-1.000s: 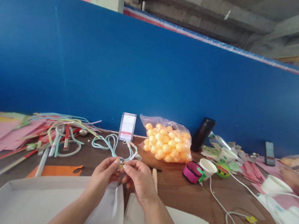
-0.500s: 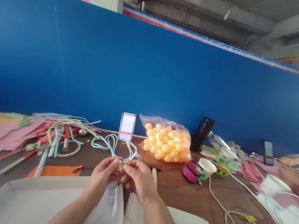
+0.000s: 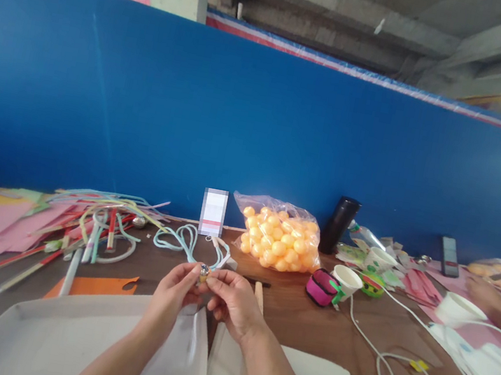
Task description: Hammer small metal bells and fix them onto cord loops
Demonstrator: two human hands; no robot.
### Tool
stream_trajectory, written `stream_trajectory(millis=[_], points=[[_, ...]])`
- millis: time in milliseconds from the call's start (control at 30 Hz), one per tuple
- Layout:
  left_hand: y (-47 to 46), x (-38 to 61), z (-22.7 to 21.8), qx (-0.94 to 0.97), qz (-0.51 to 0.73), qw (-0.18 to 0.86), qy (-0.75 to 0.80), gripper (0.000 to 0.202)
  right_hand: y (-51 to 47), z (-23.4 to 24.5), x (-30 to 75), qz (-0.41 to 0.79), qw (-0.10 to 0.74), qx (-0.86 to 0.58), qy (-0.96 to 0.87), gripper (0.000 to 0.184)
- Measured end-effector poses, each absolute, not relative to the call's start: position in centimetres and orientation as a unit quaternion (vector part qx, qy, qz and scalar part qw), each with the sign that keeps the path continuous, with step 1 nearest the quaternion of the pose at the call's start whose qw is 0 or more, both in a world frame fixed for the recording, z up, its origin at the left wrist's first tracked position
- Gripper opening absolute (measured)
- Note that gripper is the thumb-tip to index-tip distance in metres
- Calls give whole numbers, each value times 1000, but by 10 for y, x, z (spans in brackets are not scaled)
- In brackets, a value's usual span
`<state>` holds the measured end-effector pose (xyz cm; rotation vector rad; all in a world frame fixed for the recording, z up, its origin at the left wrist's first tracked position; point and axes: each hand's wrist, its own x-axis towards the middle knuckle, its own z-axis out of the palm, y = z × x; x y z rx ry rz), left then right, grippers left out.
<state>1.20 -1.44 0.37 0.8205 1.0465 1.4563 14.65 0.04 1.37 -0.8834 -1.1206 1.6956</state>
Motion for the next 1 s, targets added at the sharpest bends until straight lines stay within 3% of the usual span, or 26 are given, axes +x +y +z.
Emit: stream_trajectory(millis=[1000], points=[[-16, 12, 6, 364, 614, 547, 437, 47, 4, 7, 147, 715, 456, -314, -428, 25]])
